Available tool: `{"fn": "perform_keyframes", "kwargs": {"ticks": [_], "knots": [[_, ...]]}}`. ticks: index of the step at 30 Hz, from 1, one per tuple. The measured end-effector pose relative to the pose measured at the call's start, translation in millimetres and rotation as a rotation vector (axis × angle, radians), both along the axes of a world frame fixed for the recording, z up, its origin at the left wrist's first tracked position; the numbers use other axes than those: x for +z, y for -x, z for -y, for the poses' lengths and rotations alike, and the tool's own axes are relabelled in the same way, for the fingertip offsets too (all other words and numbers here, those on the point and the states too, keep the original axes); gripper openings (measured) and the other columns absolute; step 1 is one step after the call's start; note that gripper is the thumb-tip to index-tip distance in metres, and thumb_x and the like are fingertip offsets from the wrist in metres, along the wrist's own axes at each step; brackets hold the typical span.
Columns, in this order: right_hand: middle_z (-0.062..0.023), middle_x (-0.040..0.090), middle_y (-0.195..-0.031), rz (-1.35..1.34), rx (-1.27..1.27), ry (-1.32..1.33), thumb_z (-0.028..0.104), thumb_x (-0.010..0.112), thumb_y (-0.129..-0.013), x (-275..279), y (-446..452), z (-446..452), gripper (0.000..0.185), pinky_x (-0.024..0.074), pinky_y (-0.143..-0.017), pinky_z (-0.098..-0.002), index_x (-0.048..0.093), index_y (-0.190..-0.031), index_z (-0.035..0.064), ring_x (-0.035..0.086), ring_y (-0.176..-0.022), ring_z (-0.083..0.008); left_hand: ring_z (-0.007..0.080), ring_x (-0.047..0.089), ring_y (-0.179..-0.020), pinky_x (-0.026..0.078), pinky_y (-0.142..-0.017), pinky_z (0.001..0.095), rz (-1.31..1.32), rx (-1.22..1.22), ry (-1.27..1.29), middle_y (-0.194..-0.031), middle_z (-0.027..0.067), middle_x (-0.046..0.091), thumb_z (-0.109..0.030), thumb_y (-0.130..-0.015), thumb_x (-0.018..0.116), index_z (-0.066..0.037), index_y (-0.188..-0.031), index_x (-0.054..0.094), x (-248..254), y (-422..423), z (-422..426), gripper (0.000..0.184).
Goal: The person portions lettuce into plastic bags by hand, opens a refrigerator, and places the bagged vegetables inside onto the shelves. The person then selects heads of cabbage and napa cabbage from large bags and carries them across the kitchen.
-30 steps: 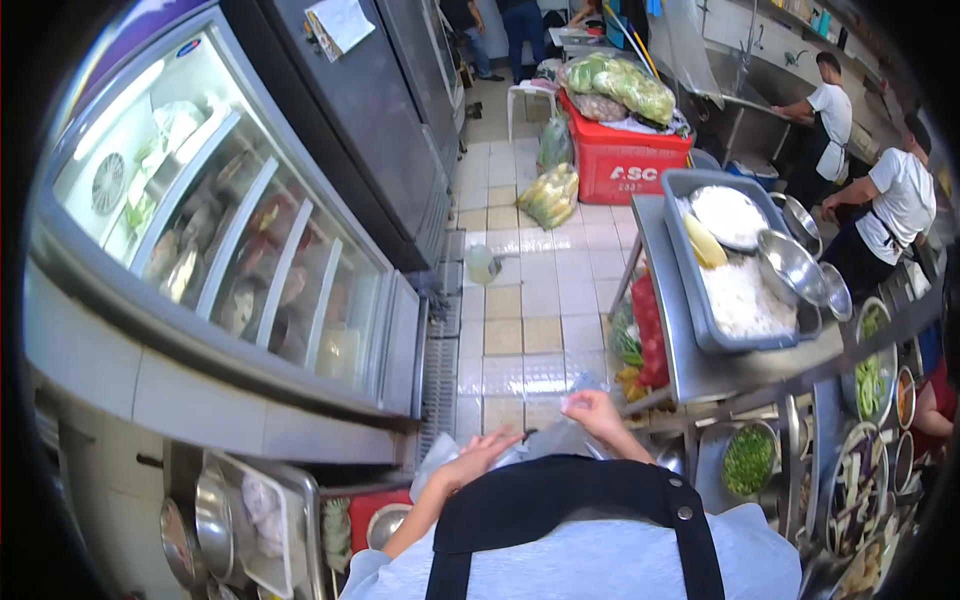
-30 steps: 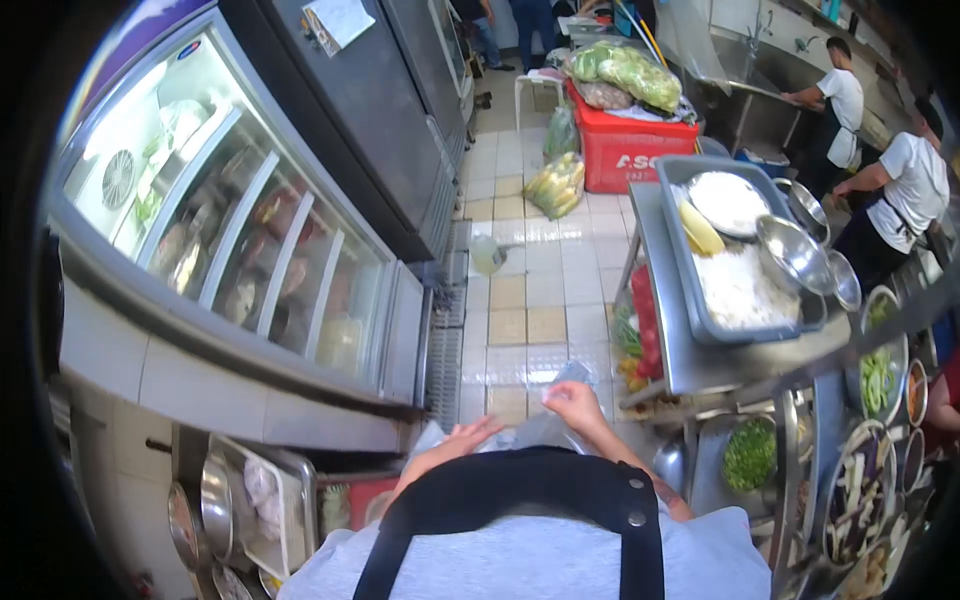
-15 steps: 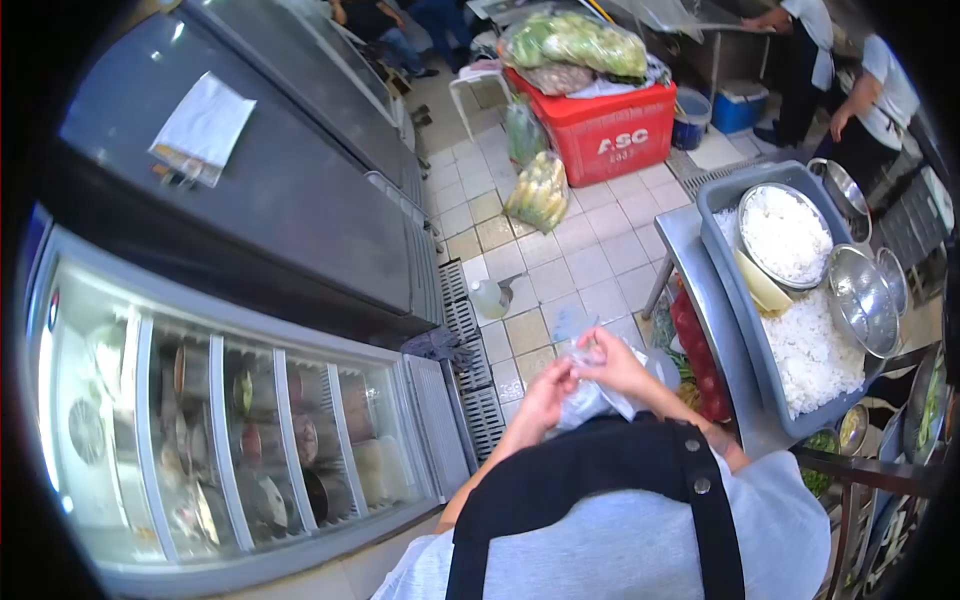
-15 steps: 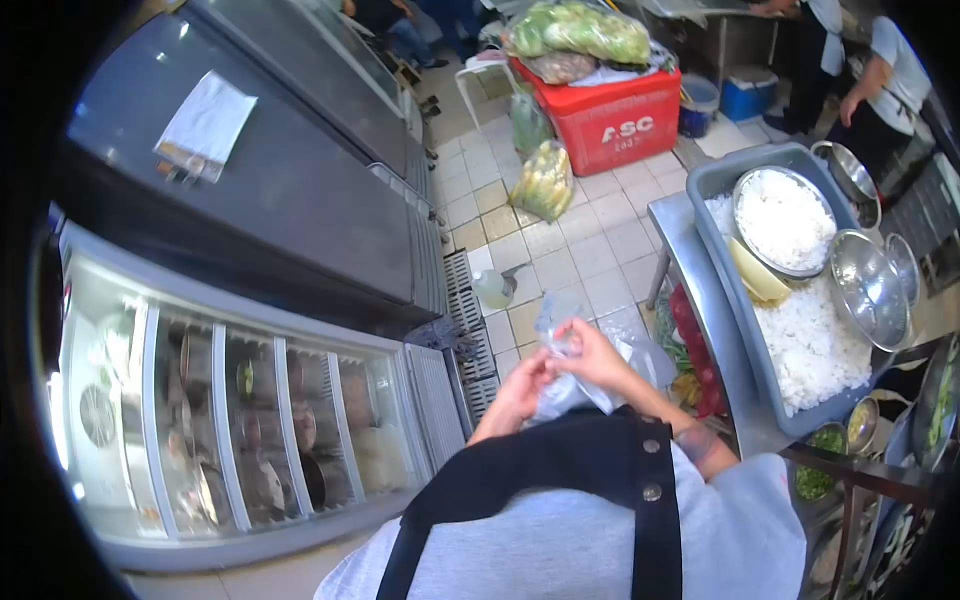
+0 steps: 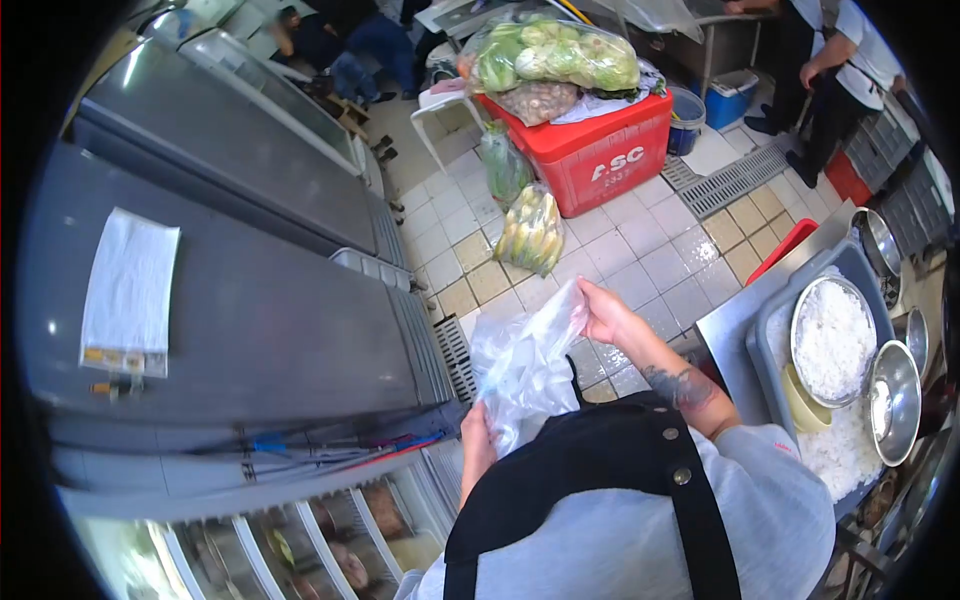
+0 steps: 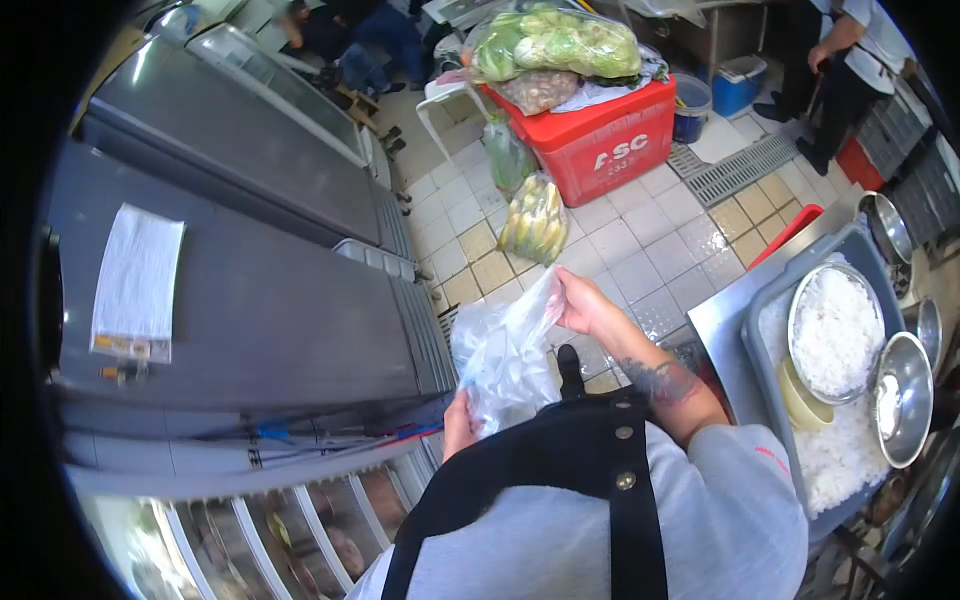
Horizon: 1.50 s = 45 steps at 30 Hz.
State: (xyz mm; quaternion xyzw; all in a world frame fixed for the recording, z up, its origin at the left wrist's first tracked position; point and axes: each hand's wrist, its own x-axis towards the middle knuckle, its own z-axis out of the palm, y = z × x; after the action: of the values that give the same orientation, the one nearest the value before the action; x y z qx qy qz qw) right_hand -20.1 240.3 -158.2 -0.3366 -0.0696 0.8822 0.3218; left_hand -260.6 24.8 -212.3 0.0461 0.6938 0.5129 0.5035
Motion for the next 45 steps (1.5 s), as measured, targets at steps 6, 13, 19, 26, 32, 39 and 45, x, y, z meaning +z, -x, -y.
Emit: {"fn": "perform_keyframes", "kwargs": {"ticks": [6, 13, 19, 26, 32, 39, 45], "knots": [[-0.0054, 0.064, -0.09, 0.35, 0.44, -0.818, 0.026, 0.058, -0.089, -9.7, 17.0, -81.5, 0.02, 0.0506, -0.069, -0.0334, 0.06, -0.098, 0.0084, 0.061, -0.079, -0.0163, 0.0157, 0.047, -0.053, 0.035, -0.04, 0.0263, 0.383, 0.218, -0.215, -0.071, 0.0048, 0.055, -0.026, -0.097, 0.031, -0.01, -0.08, 0.048, -13.8, 145.4, -153.4, 0.029], [-0.0034, 0.062, -0.084, 0.928, -0.12, -0.378, 0.016, 0.056, -0.087, -46.8, -23.3, -171.7, 0.016, 0.0497, -0.062, -0.0291, 0.059, -0.101, 0.0116, 0.06, -0.074, -0.0149, 0.0157, 0.055, -0.063, 0.041, -0.047, 0.0245, 0.089, -0.554, -0.158, -0.073, 0.0034, 0.056, -0.018, -0.084, 0.06, -0.009, -0.09, 0.058, 30.7, 180.9, -365.6, 0.011], [-0.0072, 0.062, -0.085, 0.956, -0.514, -0.356, 0.019, 0.053, -0.088, -46.2, -30.7, -280.6, 0.018, 0.0498, -0.065, -0.0331, 0.056, -0.097, 0.0038, 0.061, -0.073, -0.0202, 0.0299, 0.058, -0.089, 0.049, -0.076, 0.039, -1.171, -1.153, -0.163, -0.102, 0.0132, 0.052, -0.019, -0.062, 0.08, -0.012, -0.119, 0.05, 40.0, 65.4, -470.6, 0.064], [-0.0204, 0.067, -0.095, 1.089, -0.348, -0.774, 0.035, 0.059, -0.087, 2.2, -7.7, -421.1, 0.041, 0.0475, -0.079, -0.0375, 0.063, -0.108, 0.0001, 0.064, -0.089, -0.0277, 0.0359, 0.054, -0.104, 0.047, -0.083, 0.0442, -1.122, -1.198, -0.283, -0.115, 0.0182, 0.047, -0.021, -0.063, 0.08, -0.011, -0.128, 0.043, 69.2, -31.6, -555.8, 0.076], [-0.0148, 0.068, -0.087, 0.936, 0.117, -1.022, 0.038, 0.058, -0.089, 40.3, -2.0, -495.0, 0.041, 0.0478, -0.079, -0.0334, 0.067, -0.099, -0.0008, 0.064, -0.084, -0.0197, 0.0192, 0.061, -0.089, 0.048, -0.08, 0.0316, -0.565, -0.88, -0.252, -0.103, 0.0122, 0.062, -0.011, -0.081, 0.066, 0.001, -0.109, 0.056, 41.2, -33.5, -666.6, 0.032], [-0.0183, 0.068, -0.086, 0.795, 0.08, -0.947, 0.05, 0.053, -0.089, 34.3, -27.5, -598.7, 0.048, 0.0503, -0.074, -0.0399, 0.07, -0.093, 0.0048, 0.066, -0.085, -0.023, 0.0051, 0.049, -0.061, 0.037, -0.048, 0.0192, -0.211, -0.899, -0.401, -0.102, 0.0059, 0.064, -0.008, -0.085, 0.063, -0.004, -0.125, 0.046, 78.6, -44.4, -740.1, 0.044], [-0.0215, 0.065, -0.094, 0.889, 0.171, -0.784, 0.063, 0.051, -0.083, 7.5, 14.3, -672.9, 0.07, 0.0464, -0.075, -0.0429, 0.063, -0.094, -0.0051, 0.061, -0.079, -0.0313, 0.004, 0.039, -0.054, 0.033, -0.046, 0.0202, -0.179, -0.989, -0.336, -0.082, 0.001, 0.054, -0.009, -0.086, 0.062, -0.006, -0.104, 0.051, 36.2, -61.0, -855.9, 0.022]]}}
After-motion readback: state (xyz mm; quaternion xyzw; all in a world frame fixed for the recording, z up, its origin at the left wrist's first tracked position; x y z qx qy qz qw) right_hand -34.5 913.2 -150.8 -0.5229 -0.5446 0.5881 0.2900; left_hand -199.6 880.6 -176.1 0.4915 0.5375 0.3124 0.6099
